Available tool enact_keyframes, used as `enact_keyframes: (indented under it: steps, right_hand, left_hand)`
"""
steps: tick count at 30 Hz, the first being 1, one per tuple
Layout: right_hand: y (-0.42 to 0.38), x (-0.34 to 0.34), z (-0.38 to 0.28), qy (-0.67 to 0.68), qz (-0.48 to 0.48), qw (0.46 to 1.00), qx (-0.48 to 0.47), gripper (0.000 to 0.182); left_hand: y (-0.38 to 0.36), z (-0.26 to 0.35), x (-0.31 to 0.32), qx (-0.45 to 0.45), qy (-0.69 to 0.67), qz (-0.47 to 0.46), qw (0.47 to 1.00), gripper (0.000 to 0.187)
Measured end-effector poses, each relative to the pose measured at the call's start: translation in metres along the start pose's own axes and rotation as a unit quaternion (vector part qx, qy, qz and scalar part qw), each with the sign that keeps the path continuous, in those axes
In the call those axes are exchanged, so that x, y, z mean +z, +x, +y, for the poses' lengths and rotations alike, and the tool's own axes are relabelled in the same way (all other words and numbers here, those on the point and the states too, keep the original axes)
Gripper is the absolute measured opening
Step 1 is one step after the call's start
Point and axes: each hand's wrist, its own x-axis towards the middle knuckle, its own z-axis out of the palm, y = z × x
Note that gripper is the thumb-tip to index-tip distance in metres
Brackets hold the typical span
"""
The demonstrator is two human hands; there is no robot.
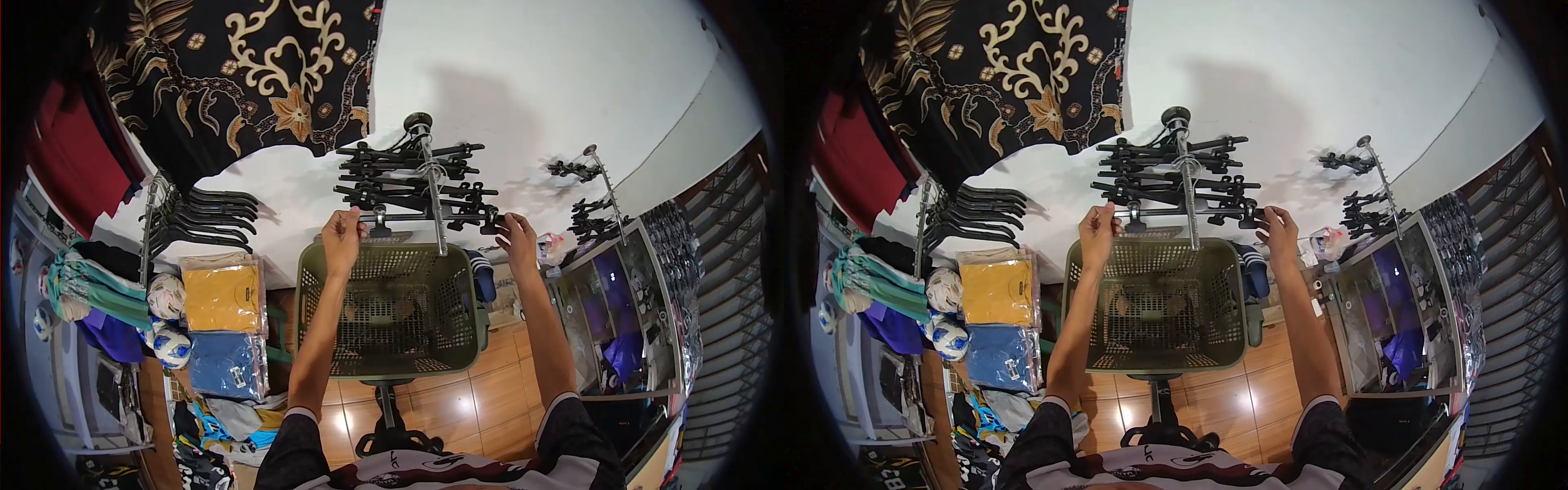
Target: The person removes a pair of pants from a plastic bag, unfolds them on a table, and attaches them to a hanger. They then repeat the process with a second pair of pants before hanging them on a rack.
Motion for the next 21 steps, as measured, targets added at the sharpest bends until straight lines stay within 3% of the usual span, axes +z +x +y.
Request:
enact_keyframes:
  steps: [6, 13, 16, 18, 21]
  right_hand:
    - [-0.008, -0.004, -0.013, -0.005, -0.033, 0.999, 0.026, 0.025]
    - [-0.036, -0.037, 0.016, 0.003, -0.003, 0.999, 0.043, 0.022]
    - [-0.104, -0.090, 0.053, 0.016, 0.040, 0.996, 0.076, 0.026]
    - [-0.178, -0.133, 0.073, 0.029, 0.087, 0.990, 0.104, 0.024]
    - [-0.311, -0.208, 0.118, 0.040, 0.154, 0.978, 0.138, 0.024]
  left_hand:
    - [0.007, -0.004, 0.002, 0.078, 0.014, -0.003, 0.997, 0.035]
    - [-0.037, -0.007, 0.003, 0.083, 0.080, -0.026, 0.993, 0.040]
    - [-0.108, -0.015, -0.006, 0.047, 0.119, -0.081, 0.988, 0.042]
    - [-0.169, -0.026, -0.009, 0.010, 0.191, -0.106, 0.976, 0.044]
    - [-0.280, -0.026, 0.005, -0.072, 0.177, -0.180, 0.965, 0.041]
